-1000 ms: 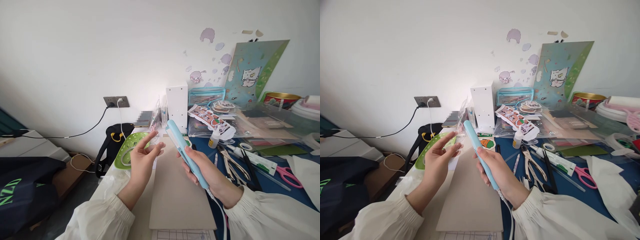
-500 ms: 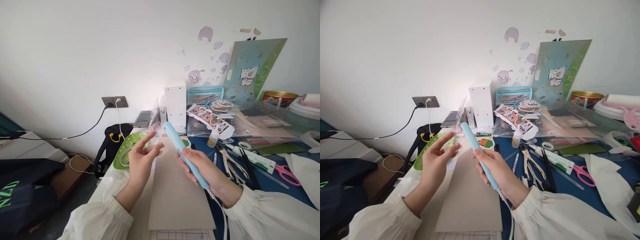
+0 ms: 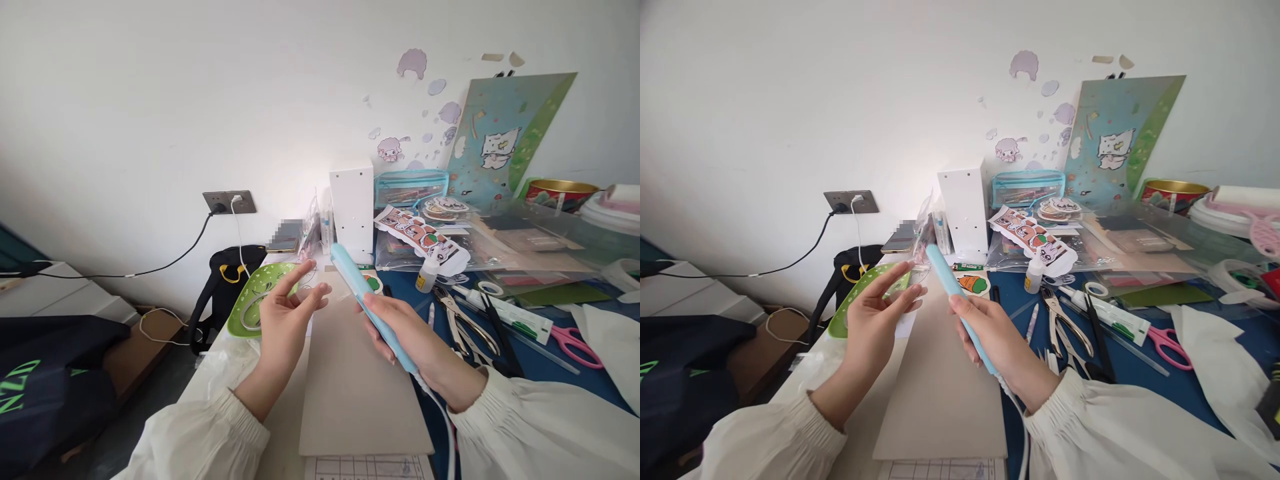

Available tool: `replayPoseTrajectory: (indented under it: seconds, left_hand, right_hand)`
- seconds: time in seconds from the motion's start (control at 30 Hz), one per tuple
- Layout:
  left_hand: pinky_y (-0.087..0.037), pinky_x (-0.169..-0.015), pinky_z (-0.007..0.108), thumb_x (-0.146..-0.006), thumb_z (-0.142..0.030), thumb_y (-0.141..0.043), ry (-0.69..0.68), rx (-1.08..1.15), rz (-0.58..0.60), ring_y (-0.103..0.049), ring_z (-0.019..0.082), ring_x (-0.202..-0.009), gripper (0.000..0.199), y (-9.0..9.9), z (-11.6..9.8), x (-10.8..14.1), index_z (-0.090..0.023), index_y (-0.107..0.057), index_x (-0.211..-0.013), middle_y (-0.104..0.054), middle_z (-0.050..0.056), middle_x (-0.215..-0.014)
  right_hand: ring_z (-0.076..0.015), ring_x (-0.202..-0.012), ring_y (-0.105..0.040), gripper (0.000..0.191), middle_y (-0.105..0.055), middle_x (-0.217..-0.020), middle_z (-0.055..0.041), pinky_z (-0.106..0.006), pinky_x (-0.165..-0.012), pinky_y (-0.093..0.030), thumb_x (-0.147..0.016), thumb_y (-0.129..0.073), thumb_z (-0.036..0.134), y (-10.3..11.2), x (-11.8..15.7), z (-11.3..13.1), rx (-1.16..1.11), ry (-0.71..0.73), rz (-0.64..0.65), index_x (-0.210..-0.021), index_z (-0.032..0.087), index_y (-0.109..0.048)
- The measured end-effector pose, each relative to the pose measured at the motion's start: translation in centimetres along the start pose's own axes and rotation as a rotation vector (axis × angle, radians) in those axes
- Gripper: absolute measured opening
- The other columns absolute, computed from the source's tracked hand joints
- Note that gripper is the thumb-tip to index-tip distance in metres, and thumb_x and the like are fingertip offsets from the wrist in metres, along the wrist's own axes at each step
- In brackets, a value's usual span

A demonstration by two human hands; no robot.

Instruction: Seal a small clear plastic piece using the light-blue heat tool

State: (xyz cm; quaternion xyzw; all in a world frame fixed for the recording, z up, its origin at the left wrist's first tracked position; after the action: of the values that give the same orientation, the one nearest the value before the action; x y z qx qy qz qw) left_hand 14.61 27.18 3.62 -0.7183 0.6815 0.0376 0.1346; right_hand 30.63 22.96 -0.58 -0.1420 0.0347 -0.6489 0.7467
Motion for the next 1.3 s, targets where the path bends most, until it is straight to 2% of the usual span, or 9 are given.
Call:
replayPoseTrajectory:
  seconds: [0.13,0.27,0.5,0.7,1.3]
  left_hand:
    - [-0.059,-0.066,0.022,-0.067,-0.027,-0.080,-0.036,-0.003,-0.036,-0.071,0.013,-0.075,0.039,0.5,-0.2,-0.1,-0.029,-0.070,-0.105,-0.071,0.002,-0.111]
    - [-0.058,-0.065,0.024,-0.067,-0.028,-0.079,-0.043,0.024,-0.056,-0.071,0.014,-0.076,0.039,0.6,-0.4,-0.3,-0.030,-0.070,-0.105,-0.067,0.003,-0.119]
    - [-0.055,-0.067,0.023,-0.067,-0.027,-0.079,0.011,0.055,-0.071,-0.068,0.011,-0.076,0.038,1.1,0.7,-0.6,-0.029,-0.070,-0.104,-0.063,0.003,-0.125]
    - [-0.055,-0.068,0.025,-0.068,-0.027,-0.077,-0.008,0.041,-0.075,-0.067,0.013,-0.078,0.039,1.1,0.4,-0.6,-0.026,-0.069,-0.106,-0.061,0.005,-0.126]
    - [-0.054,-0.063,0.023,-0.072,-0.024,-0.075,-0.173,-0.003,-0.049,-0.067,0.011,-0.073,0.035,0.6,-1.6,0.2,-0.027,-0.067,-0.106,-0.063,0.003,-0.120]
  right_hand:
    - [-0.0018,-0.034,-0.034,0.044,-0.043,-0.055,0.0080,-0.016,-0.035,-0.024,-0.084,-0.052,0.060,0.4,0.2,0.1,-0.122,-0.025,-0.045,-0.088,0.017,-0.057]
    - [-0.0022,-0.035,-0.034,0.045,-0.043,-0.055,0.0069,-0.017,-0.035,-0.022,-0.086,-0.049,0.059,-0.3,0.3,0.5,-0.189,-0.016,0.033,-0.089,0.015,-0.058]
    - [-0.0029,-0.036,-0.032,0.046,-0.042,-0.056,0.0067,-0.018,-0.037,-0.023,-0.087,-0.047,0.060,-1.0,0.7,1.4,-0.198,0.069,0.100,-0.093,0.016,-0.060]
    - [-0.0035,-0.036,-0.032,0.045,-0.043,-0.058,0.0062,-0.019,-0.037,-0.023,-0.088,-0.046,0.060,-1.4,1.0,1.9,-0.176,0.114,0.144,-0.094,0.017,-0.059]
    - [-0.0034,-0.036,-0.032,0.044,-0.043,-0.058,0.0061,-0.019,-0.037,-0.022,-0.089,-0.045,0.058,-1.4,1.1,1.9,-0.186,0.125,0.145,-0.094,0.017,-0.060]
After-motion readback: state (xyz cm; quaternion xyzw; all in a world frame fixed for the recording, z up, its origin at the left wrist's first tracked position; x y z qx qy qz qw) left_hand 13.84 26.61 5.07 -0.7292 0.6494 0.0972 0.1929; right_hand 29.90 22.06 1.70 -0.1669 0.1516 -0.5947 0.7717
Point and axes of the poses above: each hand's wrist, its own x-axis away from the middle knuckle, its own y-axis out of the back of the hand, z = x × y, the point moved 9 cm from there along -x, towards the middle knuckle
